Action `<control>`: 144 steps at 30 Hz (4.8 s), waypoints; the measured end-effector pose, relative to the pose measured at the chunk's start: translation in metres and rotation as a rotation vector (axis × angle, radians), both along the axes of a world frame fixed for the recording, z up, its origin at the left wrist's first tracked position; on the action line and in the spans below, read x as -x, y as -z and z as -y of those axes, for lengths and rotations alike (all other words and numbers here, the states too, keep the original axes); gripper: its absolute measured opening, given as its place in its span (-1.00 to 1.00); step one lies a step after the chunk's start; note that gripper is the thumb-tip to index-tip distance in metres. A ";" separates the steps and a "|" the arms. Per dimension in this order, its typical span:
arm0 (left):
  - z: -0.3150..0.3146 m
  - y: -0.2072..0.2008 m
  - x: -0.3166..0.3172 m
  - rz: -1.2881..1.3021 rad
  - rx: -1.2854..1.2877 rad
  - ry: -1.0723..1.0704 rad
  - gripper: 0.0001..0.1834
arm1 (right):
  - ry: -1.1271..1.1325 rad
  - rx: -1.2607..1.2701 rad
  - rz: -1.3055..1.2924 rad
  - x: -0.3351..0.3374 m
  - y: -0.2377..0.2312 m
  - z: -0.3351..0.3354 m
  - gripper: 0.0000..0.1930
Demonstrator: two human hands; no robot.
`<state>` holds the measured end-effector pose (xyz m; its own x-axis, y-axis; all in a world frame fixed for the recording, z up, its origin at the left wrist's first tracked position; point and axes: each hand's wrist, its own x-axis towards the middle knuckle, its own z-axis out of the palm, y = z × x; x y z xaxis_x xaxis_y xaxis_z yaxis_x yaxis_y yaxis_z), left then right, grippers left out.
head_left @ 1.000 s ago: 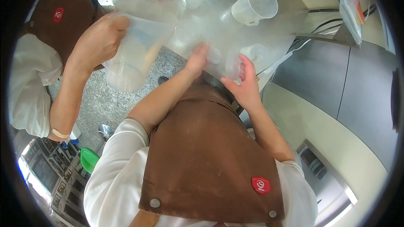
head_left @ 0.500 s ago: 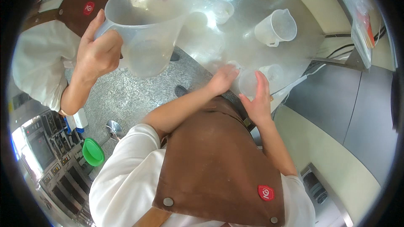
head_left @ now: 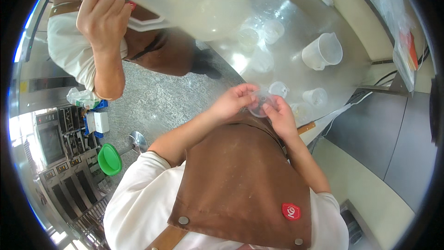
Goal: The person pours a liquid into small plastic cups and then cuts a watermelon into slices using a knife. The person also washes a blender lid in the sink.
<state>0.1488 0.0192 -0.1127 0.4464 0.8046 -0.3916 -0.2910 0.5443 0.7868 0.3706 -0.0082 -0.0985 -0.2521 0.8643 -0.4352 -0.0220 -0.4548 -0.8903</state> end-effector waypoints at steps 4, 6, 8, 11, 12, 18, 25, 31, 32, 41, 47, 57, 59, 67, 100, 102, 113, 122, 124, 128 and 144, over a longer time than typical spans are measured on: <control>0.005 -0.022 0.033 -0.244 -0.131 0.059 -0.71 | -0.202 -0.044 0.069 0.028 -0.017 -0.007 -0.75; 0.005 -0.028 0.052 -0.279 -0.192 0.073 -0.74 | -0.265 -0.107 0.084 0.043 -0.022 -0.008 -0.79; 0.004 -0.027 0.075 -0.347 -0.227 0.121 -0.76 | -0.350 -0.176 0.116 0.057 -0.027 -0.011 -0.81; 0.015 -0.040 0.096 -0.439 -0.229 0.106 -0.79 | -0.517 -0.295 0.231 0.076 -0.031 -0.016 -0.81; 0.017 -0.045 0.101 -0.470 -0.229 0.084 -0.80 | -0.498 -0.289 0.205 0.084 -0.028 -0.016 -0.82; 0.021 0.001 0.134 -0.350 -0.139 -0.457 -0.78 | -0.312 -0.092 0.085 0.117 -0.009 -0.011 -0.82; 0.032 -0.064 0.137 -0.685 -0.531 -0.050 -0.78 | -0.265 -0.101 0.087 0.129 -0.027 -0.023 -0.81; 0.024 -0.060 0.143 -0.763 -0.777 -0.081 -0.79 | -0.262 -0.098 0.071 0.137 -0.037 -0.030 -0.78; 0.023 -0.059 0.144 -0.756 -0.777 -0.074 -0.80 | -0.265 -0.111 0.085 0.136 -0.039 -0.031 -0.78; 0.010 -0.064 0.154 -0.614 -0.622 0.116 -0.68 | -0.457 -0.244 0.199 0.131 -0.051 -0.042 -0.80; 0.004 -0.068 0.154 -0.617 -0.622 0.157 -0.53 | -0.540 -0.329 0.253 0.133 -0.054 -0.051 -0.79; 0.014 -0.003 0.151 -0.380 -0.253 -0.090 -0.69 | -0.342 -0.625 0.578 0.155 -0.036 -0.041 -0.44; 0.017 0.016 0.154 -0.184 -0.151 -0.208 -0.70 | -0.376 -0.933 0.731 0.158 -0.031 -0.032 -0.27; 0.010 0.020 0.144 -0.021 0.057 -0.125 -0.72 | -0.476 -0.826 0.808 0.160 -0.026 -0.031 -0.09; -0.131 0.100 0.070 -0.441 -0.039 -0.301 -0.71 | -0.449 -0.806 1.194 0.142 0.072 -0.191 -0.19; -0.126 0.093 0.068 -0.426 -0.067 -0.375 -0.60 | -0.478 -0.787 1.205 0.144 0.068 -0.188 -0.21; -0.126 0.119 0.076 -0.443 -0.228 -0.243 -0.37 | -0.417 -0.837 1.220 0.144 0.086 -0.183 -0.31; -0.124 0.126 0.072 -0.526 -0.252 -0.212 -0.34 | -0.400 -0.887 1.281 0.145 0.088 -0.184 -0.32; -0.119 0.116 0.075 -0.613 -0.299 -0.184 -0.33 | -0.389 -0.885 1.268 0.148 0.087 -0.179 -0.34; -0.114 0.126 0.077 -0.569 -0.308 -0.223 -0.28 | -0.402 -0.843 1.175 0.151 0.081 -0.174 -0.39; -0.109 0.118 0.084 -0.399 -0.283 -0.199 -0.27 | -0.220 -0.761 1.161 0.167 0.092 -0.159 -0.44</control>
